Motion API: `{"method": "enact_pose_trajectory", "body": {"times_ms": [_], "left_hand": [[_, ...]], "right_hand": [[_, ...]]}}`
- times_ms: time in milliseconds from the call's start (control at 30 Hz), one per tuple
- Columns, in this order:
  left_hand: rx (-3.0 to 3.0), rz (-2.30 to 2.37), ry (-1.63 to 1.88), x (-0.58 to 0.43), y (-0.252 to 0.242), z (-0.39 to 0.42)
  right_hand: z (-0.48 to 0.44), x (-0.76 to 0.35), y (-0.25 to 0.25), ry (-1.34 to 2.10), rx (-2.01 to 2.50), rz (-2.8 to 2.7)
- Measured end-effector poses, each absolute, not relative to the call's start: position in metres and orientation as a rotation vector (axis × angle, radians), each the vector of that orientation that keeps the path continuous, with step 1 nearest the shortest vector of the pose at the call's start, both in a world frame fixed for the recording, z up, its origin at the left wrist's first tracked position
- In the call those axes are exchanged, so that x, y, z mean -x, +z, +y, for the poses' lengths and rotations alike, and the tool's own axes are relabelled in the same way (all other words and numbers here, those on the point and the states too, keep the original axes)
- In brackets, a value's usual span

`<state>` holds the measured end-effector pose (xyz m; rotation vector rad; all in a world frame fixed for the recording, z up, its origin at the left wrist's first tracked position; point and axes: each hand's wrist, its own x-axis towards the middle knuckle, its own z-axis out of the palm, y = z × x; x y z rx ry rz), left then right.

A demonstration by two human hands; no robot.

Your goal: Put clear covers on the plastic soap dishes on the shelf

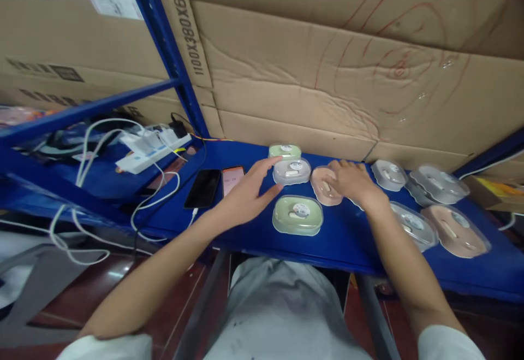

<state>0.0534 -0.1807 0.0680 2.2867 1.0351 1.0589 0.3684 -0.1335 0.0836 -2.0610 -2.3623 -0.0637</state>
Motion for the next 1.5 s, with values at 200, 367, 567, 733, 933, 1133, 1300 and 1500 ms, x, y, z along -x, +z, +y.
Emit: {"method": "enact_pose_trajectory", "body": {"times_ms": [200,367,567,733,933,1133,1300,1500], "left_hand": [[-2.573,1.25,0.663,-0.063,0.08,-0.082],[-2.582,1.356,0.522,-0.056,0.057,-0.111],[-2.655,1.661,0.596,-0.025,0.011,-0.25],[-2.477,1.704,0.833,0.009,-0.029,-0.308],[-2.442,1.805,0.865,0.017,-0.013,-0.288],[-2.421,2.258,0.515,0.002,0.0,-0.208],[-2.337,2.401,0.494,-0.011,-0.004,-0.198],[-2.174,2.551,0.372,-0.031,-0.001,-0.19]], "right_hand": [[-0.117,-0.36,0.047,-0.004,2.003,-2.429],[-0.105,-0.377,0.029,-0.059,1.846,-2.459],[-0.096,-0.376,0.015,-0.076,1.752,-2.454],[-0.098,-0.373,0.014,-0.084,1.736,-2.439],[-0.096,-0.369,0.008,-0.121,1.72,-2.445],[-0.096,-0.371,0.004,-0.139,1.696,-2.445],[-0.095,-0.372,0.002,-0.147,1.708,-2.445],[-0.096,-0.371,0.004,-0.133,1.732,-2.445]]}}
